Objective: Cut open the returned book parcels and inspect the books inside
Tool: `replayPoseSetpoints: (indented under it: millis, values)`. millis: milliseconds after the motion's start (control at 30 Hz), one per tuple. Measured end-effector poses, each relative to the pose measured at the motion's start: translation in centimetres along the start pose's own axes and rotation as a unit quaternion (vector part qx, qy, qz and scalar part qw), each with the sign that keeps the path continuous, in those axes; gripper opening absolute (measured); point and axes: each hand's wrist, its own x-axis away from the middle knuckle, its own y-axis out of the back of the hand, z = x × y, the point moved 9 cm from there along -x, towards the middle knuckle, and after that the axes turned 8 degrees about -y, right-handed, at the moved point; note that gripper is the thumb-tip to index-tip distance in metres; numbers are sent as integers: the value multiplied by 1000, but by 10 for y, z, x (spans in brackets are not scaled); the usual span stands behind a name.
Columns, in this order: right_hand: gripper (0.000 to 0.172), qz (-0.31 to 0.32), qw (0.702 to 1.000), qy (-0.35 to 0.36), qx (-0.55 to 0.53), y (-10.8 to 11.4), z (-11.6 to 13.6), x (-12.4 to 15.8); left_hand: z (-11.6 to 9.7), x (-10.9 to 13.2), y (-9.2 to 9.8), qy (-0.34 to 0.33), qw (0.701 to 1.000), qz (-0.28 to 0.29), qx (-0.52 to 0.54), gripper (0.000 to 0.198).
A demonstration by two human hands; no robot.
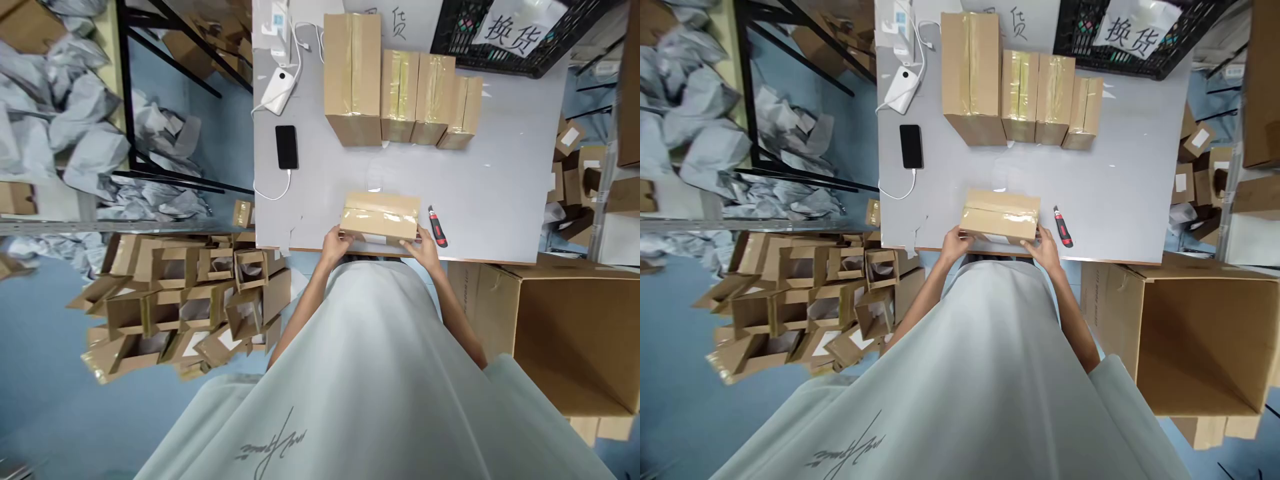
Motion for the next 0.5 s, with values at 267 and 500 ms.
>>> replayPoseSetpoints:
  millis: [267, 500]
  values:
    - [74, -3, 1000, -12, -12, 32, 4, -37, -23, -10, 2, -13, 998, -48, 45, 47]
    - [77, 24, 997, -60, -38, 19, -12, -32, -8, -17, -7, -18, 997, -32, 66, 51]
